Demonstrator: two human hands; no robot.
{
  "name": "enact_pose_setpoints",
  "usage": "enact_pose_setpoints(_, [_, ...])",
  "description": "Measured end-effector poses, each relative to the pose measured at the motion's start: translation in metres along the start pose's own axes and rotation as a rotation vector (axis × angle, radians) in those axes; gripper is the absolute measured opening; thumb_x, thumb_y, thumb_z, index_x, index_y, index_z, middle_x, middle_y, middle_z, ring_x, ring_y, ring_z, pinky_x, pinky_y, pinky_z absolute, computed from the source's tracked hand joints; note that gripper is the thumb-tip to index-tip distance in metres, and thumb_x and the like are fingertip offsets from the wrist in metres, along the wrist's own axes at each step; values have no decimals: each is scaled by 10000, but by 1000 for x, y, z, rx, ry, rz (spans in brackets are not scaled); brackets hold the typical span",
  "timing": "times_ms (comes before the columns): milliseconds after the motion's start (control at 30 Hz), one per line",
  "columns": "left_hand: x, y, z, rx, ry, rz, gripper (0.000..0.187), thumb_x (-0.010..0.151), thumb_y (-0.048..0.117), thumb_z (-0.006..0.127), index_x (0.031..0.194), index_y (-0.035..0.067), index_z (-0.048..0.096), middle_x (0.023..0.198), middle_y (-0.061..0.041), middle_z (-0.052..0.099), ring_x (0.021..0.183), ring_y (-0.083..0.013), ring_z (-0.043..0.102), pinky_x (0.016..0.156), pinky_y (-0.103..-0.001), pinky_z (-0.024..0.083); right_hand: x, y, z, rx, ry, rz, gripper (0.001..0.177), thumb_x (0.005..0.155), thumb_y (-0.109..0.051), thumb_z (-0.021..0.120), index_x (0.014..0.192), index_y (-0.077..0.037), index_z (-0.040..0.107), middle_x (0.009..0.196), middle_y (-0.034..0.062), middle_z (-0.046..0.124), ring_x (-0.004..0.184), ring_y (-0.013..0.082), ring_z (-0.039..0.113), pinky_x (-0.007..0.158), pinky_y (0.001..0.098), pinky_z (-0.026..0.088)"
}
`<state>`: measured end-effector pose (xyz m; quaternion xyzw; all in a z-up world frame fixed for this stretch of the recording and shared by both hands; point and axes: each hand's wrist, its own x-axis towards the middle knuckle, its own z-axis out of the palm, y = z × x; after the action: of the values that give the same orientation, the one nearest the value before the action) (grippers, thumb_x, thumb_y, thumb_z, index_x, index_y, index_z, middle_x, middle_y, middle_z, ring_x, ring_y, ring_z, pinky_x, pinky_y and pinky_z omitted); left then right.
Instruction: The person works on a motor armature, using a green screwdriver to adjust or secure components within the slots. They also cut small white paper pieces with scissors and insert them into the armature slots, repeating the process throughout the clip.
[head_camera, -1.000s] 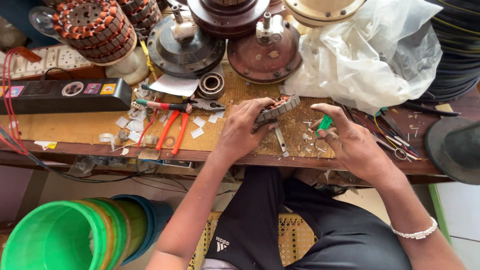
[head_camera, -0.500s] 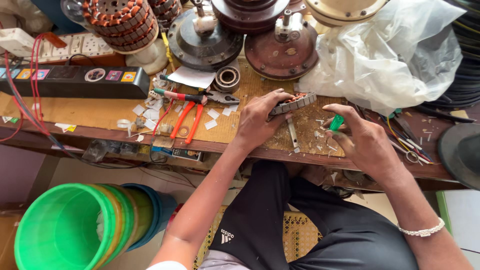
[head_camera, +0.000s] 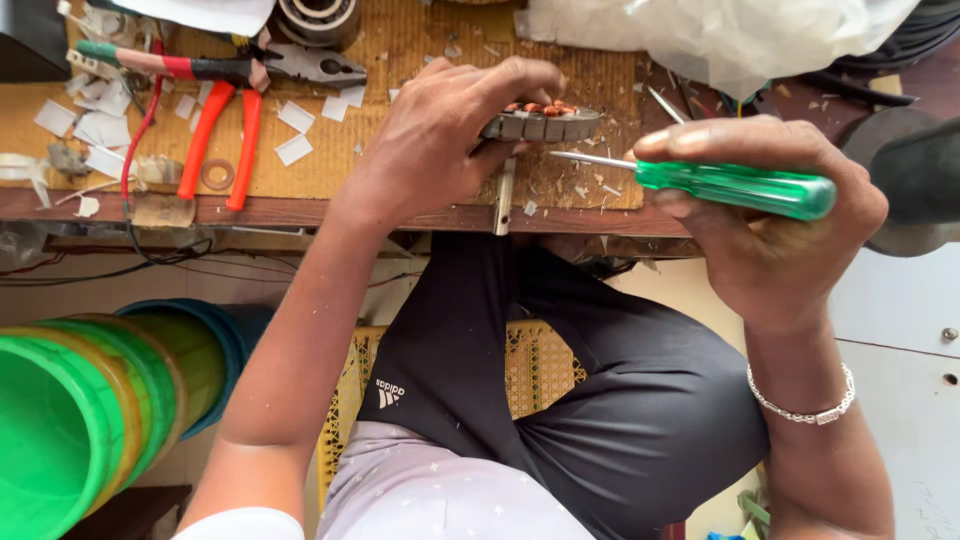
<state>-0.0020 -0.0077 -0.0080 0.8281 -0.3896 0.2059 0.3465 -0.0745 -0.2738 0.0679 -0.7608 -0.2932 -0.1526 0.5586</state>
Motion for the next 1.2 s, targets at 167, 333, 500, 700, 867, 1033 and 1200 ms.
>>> enact_pose_setpoints(167, [5, 7, 12, 9, 53, -38, 545, 878, 87, 846, 1315, 153, 529, 1133, -11, 720, 1018, -236, 714, 839, -412, 472, 7, -10, 9, -236, -12, -64, 265, 986, 10, 790, 1157, 50, 593, 1101, 185, 723, 1019, 241, 752, 890, 313, 634])
enact_pose_setpoints(333, [6, 10, 12, 26, 50, -30, 523, 859, 89, 844, 1300, 156, 571, 1161, -3, 716, 1010, -243, 707, 855, -403, 487, 17, -12, 9, -230, -107, -103, 196, 946, 67, 763, 1068, 46, 611, 1076, 206, 727, 1027, 262, 753, 865, 326, 635])
enact_pose_setpoints(500, [5, 11, 7, -52, 28, -40, 504, 871, 180, 877, 1289, 159, 596, 1168, 14, 712, 1027, -240, 706, 880, -417, 487, 19, -17, 6, -263, -128, -96, 193, 899, 78, 771, 1015, 44, 621, 1056, 216, 731, 985, 256, 750, 815, 316, 621])
enact_pose_setpoints(700, [4, 12, 1, -91, 74, -14, 505, 848, 171, 867, 1287, 154, 616, 1309, -31, 676, 1271, -282, 623, 1043, -439, 484, 15, -7, 12, -298, -128, -79, 203, 891, 73, 785, 1014, 26, 631, 1063, 189, 737, 975, 240, 747, 869, 335, 623])
enact_pose_setpoints(867, [4, 10, 6, -78, 80, -37, 493, 852, 183, 866, 1279, 141, 623, 1297, -39, 677, 1303, -290, 597, 1092, -452, 495, 9, 5, 14, -352, -114, -128, 244, 955, 46, 818, 1099, -8, 630, 1098, 166, 752, 1005, 225, 766, 882, 295, 621])
enact_pose_setpoints(1033, [6, 11, 5, -110, 52, -71, 473, 872, 204, 859, 1283, 138, 633, 1276, -39, 708, 1324, -278, 610, 1077, -461, 495, 10, 1, 22, -416, -52, -138, 275, 956, 48, 822, 1130, -20, 621, 1151, 151, 746, 1037, 224, 760, 909, 289, 611])
enact_pose_setpoints(1200, [2, 5, 5, -149, 40, -73, 484, 873, 203, 852, 1299, 137, 632, 1289, -52, 710, 1335, -278, 628, 1080, -457, 502, 9, 2, 24, -457, -140, -77, 254, 950, 57, 799, 1115, -39, 631, 1133, 110, 729, 1037, 209, 735, 898, 298, 600])
